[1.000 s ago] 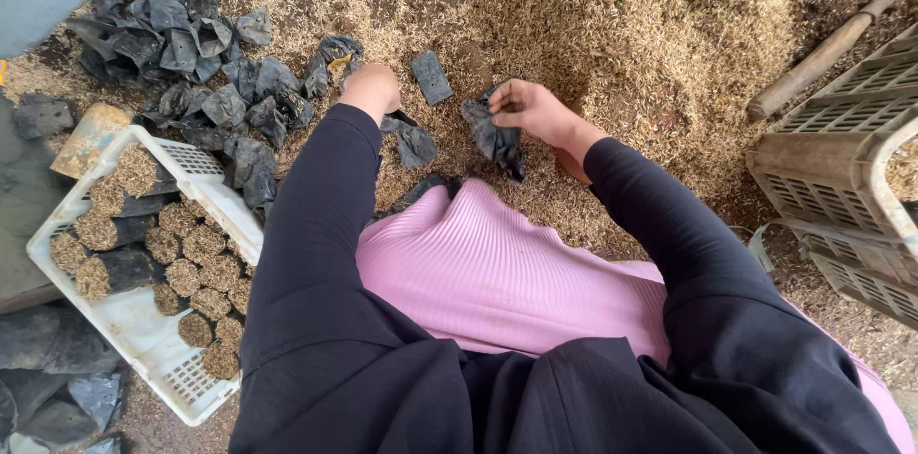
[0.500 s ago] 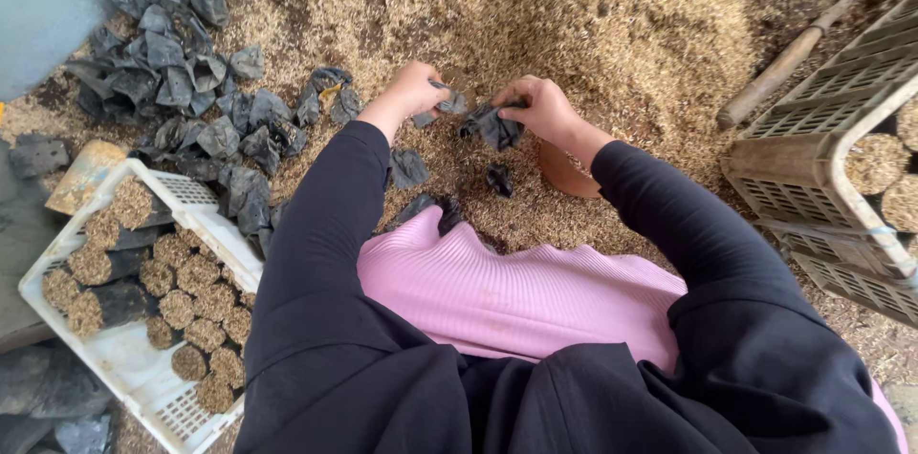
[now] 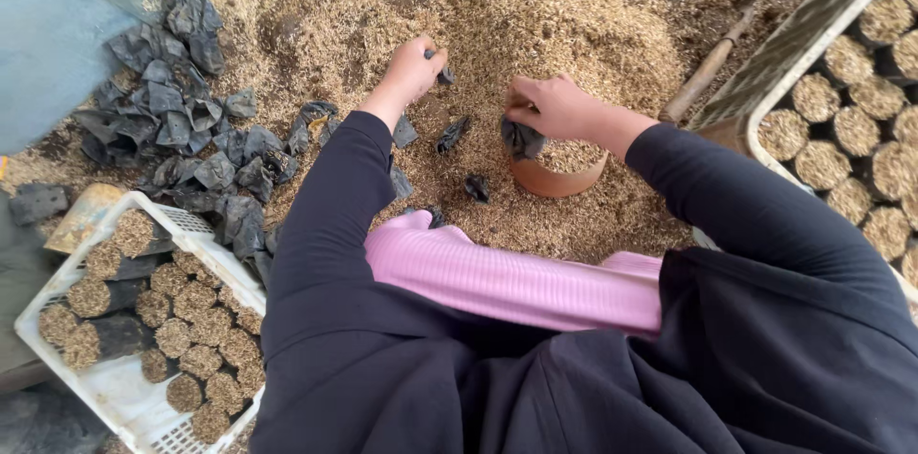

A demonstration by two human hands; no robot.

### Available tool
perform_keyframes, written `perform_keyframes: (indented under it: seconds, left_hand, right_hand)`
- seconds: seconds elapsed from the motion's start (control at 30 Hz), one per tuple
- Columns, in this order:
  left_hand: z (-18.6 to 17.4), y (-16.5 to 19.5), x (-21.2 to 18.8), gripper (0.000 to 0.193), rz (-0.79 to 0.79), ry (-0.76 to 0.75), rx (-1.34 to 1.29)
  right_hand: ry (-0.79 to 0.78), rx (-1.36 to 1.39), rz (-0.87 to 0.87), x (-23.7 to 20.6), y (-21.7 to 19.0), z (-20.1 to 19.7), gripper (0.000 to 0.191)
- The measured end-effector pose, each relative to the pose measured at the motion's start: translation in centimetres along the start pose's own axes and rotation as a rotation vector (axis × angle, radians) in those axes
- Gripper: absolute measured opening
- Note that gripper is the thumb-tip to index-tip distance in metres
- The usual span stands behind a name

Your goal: The person scoops wood shavings into a small pot using a scoop, then packs the material by hand and places the filled pot into a white crate. The person repeats this process multiple times.

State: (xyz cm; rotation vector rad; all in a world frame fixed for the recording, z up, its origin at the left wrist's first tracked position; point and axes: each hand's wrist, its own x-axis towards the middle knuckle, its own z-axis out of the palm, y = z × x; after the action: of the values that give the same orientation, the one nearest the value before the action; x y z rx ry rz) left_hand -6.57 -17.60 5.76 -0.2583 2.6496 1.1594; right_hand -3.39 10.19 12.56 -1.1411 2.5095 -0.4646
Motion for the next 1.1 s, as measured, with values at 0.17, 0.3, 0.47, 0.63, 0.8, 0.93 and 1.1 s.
perform_keyframes:
  seconds: [0.17, 0.3, 0.47, 0.63, 0.8, 0.93, 1.1]
  left_hand:
    - [-0.1, 5.0, -2.1, 0.048, 0.354, 0.159, 0.007]
    - [1.3, 8.7, -5.1, 0.07, 0.156, 0.082, -0.075]
    - [0.2, 10.8, -9.1, 0.092, 0.141, 0.187, -0.129]
    - [0.0, 11.6, -14.1, 0.071, 0.189, -0.01, -0.515]
    - [0.3, 12.9, -15.0, 0.047, 0.387, -0.134, -0.95]
    - [1.1, 13.8, -13.2, 0.038, 0.337, -0.126, -0.841]
    - [2.7, 14.6, -10.7, 0.029, 0.23, 0.02, -0.68]
  right_hand:
    - [0.175, 0.505, 0.128, -1.9, -4.2, -4.2, 0.05]
    - [0.283, 0.639, 0.134, -3.4, -7.2, -5.8, 0.062]
    - [0.29, 0.744, 0.171, -4.4, -8.8, -6.0, 0.031]
    - [0.371, 0.738, 0.247, -4.7, -7.3, -6.3, 0.012]
    - [0.455, 0.773, 0.225, -5.1, -5.4, -6.7, 0.013]
    - [0.484, 0.595, 0.405, -5.8, -4.0, -7.5, 0.012]
    - [0.532, 0.502, 0.508, -5.5, -1.8, -7.7, 0.011]
